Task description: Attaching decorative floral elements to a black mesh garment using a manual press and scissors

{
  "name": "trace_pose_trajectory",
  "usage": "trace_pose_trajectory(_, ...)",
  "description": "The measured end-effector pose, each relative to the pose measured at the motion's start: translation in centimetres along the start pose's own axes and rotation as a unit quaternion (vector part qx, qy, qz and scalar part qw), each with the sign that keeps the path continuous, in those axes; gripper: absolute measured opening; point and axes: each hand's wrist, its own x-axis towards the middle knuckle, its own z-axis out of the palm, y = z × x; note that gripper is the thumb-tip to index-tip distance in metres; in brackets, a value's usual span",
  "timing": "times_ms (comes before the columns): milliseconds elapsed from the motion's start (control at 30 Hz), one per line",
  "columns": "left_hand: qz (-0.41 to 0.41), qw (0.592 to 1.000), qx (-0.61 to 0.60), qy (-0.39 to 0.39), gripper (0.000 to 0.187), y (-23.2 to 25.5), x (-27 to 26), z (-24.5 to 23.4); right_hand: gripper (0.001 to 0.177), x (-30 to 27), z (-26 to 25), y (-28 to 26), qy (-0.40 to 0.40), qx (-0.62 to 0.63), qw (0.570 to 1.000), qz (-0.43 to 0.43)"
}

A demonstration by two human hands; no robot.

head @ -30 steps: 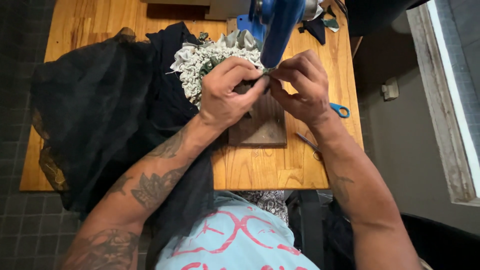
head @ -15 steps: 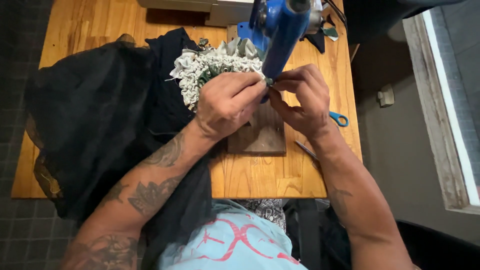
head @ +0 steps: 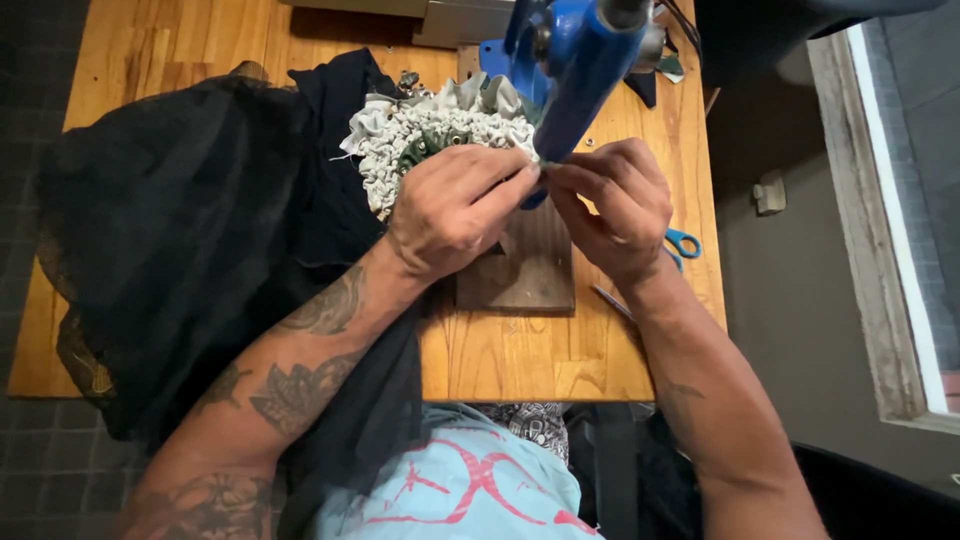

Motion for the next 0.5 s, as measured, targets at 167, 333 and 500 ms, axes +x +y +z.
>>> trace_pose_trajectory(167,-0.018,1.000,-0.017,0.000,0.023,0.2,0.1,-0.1,0.006,-0.3,0.2,0.1,0.002,0.002,1.000,0.010)
trace_pose_trajectory(333,-0.029,0.999,-0.018,0.016,0.018,0.3,0.2,-0.1,0.010,-1.1,0.2,0.7,0.000,-0.019,1.000,-0.021)
trace_pose_trajectory(500,-0.059,0.997,-0.051,0.028,0.015,0.3,-0.3,0.3,0.007,-0.8,0.2,0.3,-0.014,-0.044,0.998,-0.041)
